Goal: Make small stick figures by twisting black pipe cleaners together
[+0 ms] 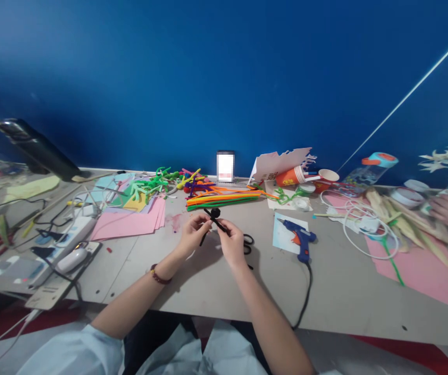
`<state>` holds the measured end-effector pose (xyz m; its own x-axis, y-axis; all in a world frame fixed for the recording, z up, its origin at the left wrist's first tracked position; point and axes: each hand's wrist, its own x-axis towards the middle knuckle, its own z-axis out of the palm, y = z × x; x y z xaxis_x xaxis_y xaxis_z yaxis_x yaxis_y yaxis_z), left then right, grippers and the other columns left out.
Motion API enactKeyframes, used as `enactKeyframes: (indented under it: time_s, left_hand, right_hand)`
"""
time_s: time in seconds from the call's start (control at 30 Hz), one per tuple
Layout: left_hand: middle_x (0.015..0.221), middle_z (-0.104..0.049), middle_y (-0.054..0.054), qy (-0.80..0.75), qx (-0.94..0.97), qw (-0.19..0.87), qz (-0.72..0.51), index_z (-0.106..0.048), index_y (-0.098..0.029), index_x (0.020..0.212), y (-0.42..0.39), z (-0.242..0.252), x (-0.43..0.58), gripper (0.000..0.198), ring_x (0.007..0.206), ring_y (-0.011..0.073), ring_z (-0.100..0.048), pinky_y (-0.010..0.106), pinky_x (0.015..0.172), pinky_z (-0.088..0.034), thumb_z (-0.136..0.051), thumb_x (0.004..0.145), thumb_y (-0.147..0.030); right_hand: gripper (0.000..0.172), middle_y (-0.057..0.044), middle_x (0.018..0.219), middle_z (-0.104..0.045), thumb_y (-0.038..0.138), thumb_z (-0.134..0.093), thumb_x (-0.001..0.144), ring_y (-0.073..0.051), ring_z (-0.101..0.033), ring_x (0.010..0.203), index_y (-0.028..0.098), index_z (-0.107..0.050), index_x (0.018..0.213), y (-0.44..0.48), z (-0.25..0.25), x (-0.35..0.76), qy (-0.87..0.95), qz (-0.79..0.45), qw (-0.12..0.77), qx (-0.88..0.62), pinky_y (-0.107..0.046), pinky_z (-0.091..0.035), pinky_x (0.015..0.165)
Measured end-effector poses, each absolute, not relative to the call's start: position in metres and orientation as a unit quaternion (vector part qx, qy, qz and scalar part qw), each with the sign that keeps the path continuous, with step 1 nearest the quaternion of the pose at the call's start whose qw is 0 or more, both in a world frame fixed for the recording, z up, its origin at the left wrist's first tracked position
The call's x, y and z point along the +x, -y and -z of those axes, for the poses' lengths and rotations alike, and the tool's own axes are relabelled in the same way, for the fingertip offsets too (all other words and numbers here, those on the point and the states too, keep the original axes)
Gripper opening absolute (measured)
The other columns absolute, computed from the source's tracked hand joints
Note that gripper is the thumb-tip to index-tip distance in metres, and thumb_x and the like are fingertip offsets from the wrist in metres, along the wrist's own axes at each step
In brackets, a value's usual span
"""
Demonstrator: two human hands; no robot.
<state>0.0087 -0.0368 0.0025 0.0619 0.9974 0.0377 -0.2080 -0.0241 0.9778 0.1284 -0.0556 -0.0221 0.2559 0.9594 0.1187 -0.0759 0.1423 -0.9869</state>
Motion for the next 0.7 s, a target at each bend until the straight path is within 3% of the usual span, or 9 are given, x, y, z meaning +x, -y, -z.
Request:
enactKeyframes:
  time_s: [0.23,0.43,0.7]
  left_hand:
    - [0.056,-0.055,-0.003,-0.370,0.399,0.674,-0.499,-0.060,-0.016,0.074,0.0359,0.0011,0.0083,0.031,0.049,0.0072,-0.049,0.020,0.049,-0.037,-0.079,0.059,-0.036]
    - [0.056,-0.057,-0.002,-0.343,0.351,0.731,-0.475,-0.061,-0.016,0.069,0.0331,0.0042,0.0083,0.030,0.051,0.0082,-0.052,0.021,0.051,-0.042,-0.082,0.055,-0.032]
    - [0.060,-0.060,-0.001,-0.366,0.348,0.718,-0.478,-0.063,-0.015,0.073,0.0312,0.0016,0.0068,0.032,0.051,0.0078,-0.053,0.021,0.053,-0.042,-0.082,0.056,-0.034]
  right_hand:
    - [0.032,-0.003,0.065,-0.065,0.047,-0.062,0.072,-0.018,-0.061,0.064,0.017,-0.071,0.082,0.0541,0.0206,0.1290,0.441,-0.426,0.603,-0.511,-0.025,-0.047,0.050]
    - [0.027,-0.001,0.065,-0.064,0.040,-0.066,0.067,-0.017,-0.060,0.063,0.018,-0.071,0.081,0.0542,0.0185,0.1307,0.417,-0.449,0.613,-0.499,-0.025,-0.046,0.049]
    - [0.027,-0.002,0.075,-0.068,0.038,-0.069,0.066,-0.017,-0.061,0.067,0.018,-0.071,0.084,0.0532,0.0200,0.1303,0.408,-0.477,0.610,-0.484,-0.025,-0.048,0.054]
